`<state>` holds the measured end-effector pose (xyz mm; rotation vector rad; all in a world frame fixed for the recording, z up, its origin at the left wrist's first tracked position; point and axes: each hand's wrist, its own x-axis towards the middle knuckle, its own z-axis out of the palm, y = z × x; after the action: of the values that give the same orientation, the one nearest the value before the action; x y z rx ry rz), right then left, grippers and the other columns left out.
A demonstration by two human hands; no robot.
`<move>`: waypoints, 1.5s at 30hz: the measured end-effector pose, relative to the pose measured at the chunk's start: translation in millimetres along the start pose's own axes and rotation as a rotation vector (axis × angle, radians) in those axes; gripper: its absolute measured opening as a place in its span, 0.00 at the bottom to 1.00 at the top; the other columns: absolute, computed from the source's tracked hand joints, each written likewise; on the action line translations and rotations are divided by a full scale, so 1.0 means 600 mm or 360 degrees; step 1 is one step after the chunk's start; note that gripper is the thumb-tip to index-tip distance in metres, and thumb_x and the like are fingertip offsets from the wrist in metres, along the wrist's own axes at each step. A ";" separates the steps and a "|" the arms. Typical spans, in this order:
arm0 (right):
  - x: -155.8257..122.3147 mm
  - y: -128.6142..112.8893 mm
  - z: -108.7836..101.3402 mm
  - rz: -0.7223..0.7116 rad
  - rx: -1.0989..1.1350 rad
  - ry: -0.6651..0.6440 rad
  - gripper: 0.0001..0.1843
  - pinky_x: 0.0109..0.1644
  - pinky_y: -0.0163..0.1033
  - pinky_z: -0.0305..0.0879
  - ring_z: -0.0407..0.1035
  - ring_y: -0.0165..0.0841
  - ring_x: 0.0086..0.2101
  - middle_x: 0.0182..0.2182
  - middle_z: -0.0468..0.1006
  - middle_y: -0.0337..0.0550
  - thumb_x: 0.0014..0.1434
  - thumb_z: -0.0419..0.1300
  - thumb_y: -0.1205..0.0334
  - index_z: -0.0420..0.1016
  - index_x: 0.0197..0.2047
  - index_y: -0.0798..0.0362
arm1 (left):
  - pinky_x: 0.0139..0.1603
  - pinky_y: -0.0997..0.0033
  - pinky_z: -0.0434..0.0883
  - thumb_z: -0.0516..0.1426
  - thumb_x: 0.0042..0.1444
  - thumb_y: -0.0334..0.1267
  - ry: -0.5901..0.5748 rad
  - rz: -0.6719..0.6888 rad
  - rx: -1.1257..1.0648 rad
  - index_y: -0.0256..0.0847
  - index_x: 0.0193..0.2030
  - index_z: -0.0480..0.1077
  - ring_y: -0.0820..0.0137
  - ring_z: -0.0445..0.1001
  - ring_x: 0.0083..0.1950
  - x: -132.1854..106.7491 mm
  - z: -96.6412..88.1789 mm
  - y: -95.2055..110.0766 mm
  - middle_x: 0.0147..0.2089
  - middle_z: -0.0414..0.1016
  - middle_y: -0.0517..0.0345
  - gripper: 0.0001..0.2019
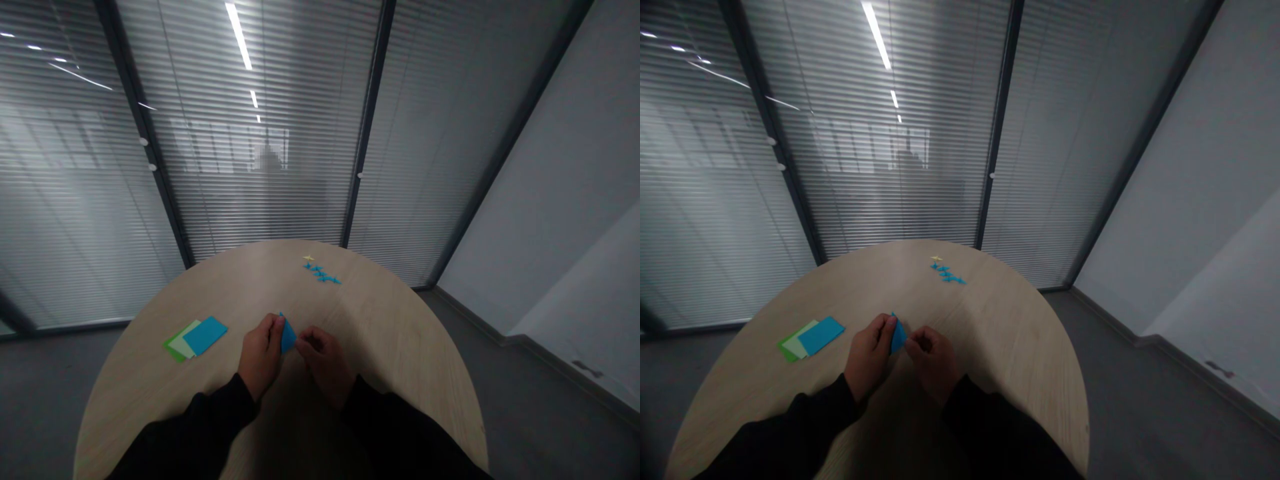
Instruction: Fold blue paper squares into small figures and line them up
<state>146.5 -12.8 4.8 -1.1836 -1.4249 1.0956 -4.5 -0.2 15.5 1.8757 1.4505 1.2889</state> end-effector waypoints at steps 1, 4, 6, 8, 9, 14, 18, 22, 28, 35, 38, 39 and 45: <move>0.000 0.000 -0.001 0.0010 0.0005 -0.0015 0.09 0.27 0.34 0.55 0.58 0.28 0.23 0.20 0.64 0.33 0.54 0.60 0.56 0.69 0.29 0.53 | 0.30 0.69 0.56 0.47 0.68 0.49 -0.0007 0.0007 0.0025 0.43 0.30 0.65 0.68 0.66 0.26 -0.001 0.000 0.000 0.23 0.64 0.64 0.17; 0.003 0.001 -0.006 -0.0021 0.0008 -0.0062 0.10 0.28 0.34 0.56 0.60 0.28 0.25 0.22 0.67 0.35 0.55 0.60 0.56 0.70 0.30 0.53 | 0.30 0.69 0.56 0.48 0.67 0.48 -0.0071 0.0055 0.0080 0.43 0.32 0.67 0.67 0.68 0.26 -0.005 0.000 0.002 0.24 0.66 0.63 0.16; 0.005 0.003 -0.011 -0.0072 -0.0005 -0.0090 0.11 0.30 0.34 0.58 0.62 0.29 0.26 0.25 0.70 0.37 0.55 0.61 0.54 0.73 0.32 0.54 | 0.30 0.69 0.57 0.48 0.67 0.47 -0.0120 0.0069 0.0098 0.43 0.33 0.68 0.67 0.69 0.27 -0.007 0.000 0.003 0.25 0.69 0.61 0.16; 0.007 0.005 -0.015 -0.0120 -0.0048 -0.0129 0.12 0.31 0.35 0.59 0.64 0.29 0.27 0.26 0.73 0.38 0.57 0.62 0.53 0.74 0.33 0.55 | 0.31 0.69 0.58 0.48 0.67 0.47 -0.0149 0.0076 0.0107 0.42 0.34 0.69 0.66 0.70 0.28 -0.008 0.000 0.004 0.26 0.71 0.59 0.16; 0.007 0.005 -0.017 -0.0140 -0.0080 -0.0143 0.12 0.32 0.35 0.59 0.64 0.29 0.27 0.26 0.73 0.38 0.57 0.62 0.53 0.74 0.33 0.55 | 0.31 0.69 0.58 0.48 0.67 0.48 -0.0155 0.0078 0.0109 0.42 0.34 0.69 0.66 0.70 0.28 -0.008 0.000 0.004 0.26 0.71 0.59 0.17; 0.007 0.003 -0.021 -0.0184 -0.0148 -0.0169 0.12 0.33 0.35 0.59 0.65 0.30 0.28 0.25 0.73 0.38 0.58 0.62 0.54 0.75 0.31 0.55 | 0.32 0.68 0.59 0.48 0.67 0.48 -0.0183 0.0093 0.0068 0.43 0.35 0.72 0.65 0.71 0.28 -0.004 -0.004 0.003 0.26 0.73 0.58 0.17; 0.007 0.004 -0.023 -0.0157 -0.0149 -0.0156 0.12 0.32 0.35 0.59 0.64 0.30 0.27 0.24 0.72 0.37 0.57 0.63 0.54 0.74 0.30 0.54 | 0.31 0.68 0.59 0.50 0.67 0.49 -0.0214 0.0086 0.0006 0.42 0.35 0.73 0.66 0.70 0.28 -0.003 -0.007 0.002 0.26 0.73 0.58 0.17; 0.007 0.005 -0.024 -0.0015 0.0024 -0.0059 0.15 0.28 0.35 0.58 0.62 0.29 0.25 0.24 0.70 0.36 0.57 0.63 0.49 0.75 0.33 0.53 | 0.29 0.70 0.60 0.57 0.61 0.52 -0.0305 -0.0114 -0.0338 0.41 0.42 0.73 0.69 0.67 0.26 -0.003 -0.002 0.000 0.25 0.72 0.61 0.16; 0.008 0.003 -0.018 0.0077 0.0228 0.0044 0.17 0.28 0.35 0.59 0.62 0.30 0.25 0.25 0.71 0.37 0.56 0.63 0.46 0.76 0.36 0.53 | 0.33 0.71 0.68 0.64 0.54 0.51 -0.0362 -0.0547 -0.1001 0.38 0.38 0.74 0.70 0.72 0.30 -0.010 0.016 -0.004 0.30 0.76 0.58 0.17; 0.014 0.013 -0.021 -0.0028 0.0119 -0.0040 0.14 0.33 0.36 0.63 0.68 0.32 0.30 0.29 0.75 0.40 0.55 0.64 0.51 0.76 0.37 0.54 | 0.40 0.67 0.71 0.64 0.53 0.50 -0.0235 -0.0620 -0.1202 0.36 0.39 0.75 0.67 0.76 0.35 -0.012 0.021 -0.003 0.35 0.79 0.52 0.17; 0.022 0.011 -0.035 -0.0087 0.0064 0.0154 0.25 0.34 0.36 0.67 0.70 0.34 0.35 0.40 0.76 0.46 0.51 0.67 0.50 0.73 0.51 0.53 | 0.35 0.68 0.69 0.64 0.52 0.50 -0.0325 -0.0550 -0.1004 0.37 0.37 0.74 0.67 0.74 0.33 -0.012 0.018 -0.001 0.32 0.78 0.54 0.16; 0.024 0.009 -0.042 -0.0125 0.0045 0.0225 0.29 0.35 0.37 0.68 0.71 0.35 0.37 0.43 0.76 0.48 0.50 0.68 0.50 0.72 0.54 0.53 | 0.33 0.69 0.67 0.64 0.52 0.50 -0.0364 -0.0511 -0.0899 0.37 0.35 0.74 0.67 0.73 0.31 -0.012 0.017 -0.001 0.30 0.78 0.55 0.16; 0.023 -0.006 -0.064 -0.0350 -0.0287 -0.0231 0.13 0.42 0.39 0.68 0.73 0.36 0.40 0.39 0.79 0.44 0.55 0.67 0.54 0.80 0.40 0.51 | 0.32 0.69 0.65 0.61 0.53 0.47 -0.0501 -0.0269 -0.0454 0.38 0.33 0.75 0.66 0.72 0.31 -0.015 0.013 0.003 0.29 0.77 0.54 0.13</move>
<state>183.1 2.6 15.8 -1.0575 -1.7514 0.9297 2.7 -7.6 9.7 1.6418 1.1657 1.0075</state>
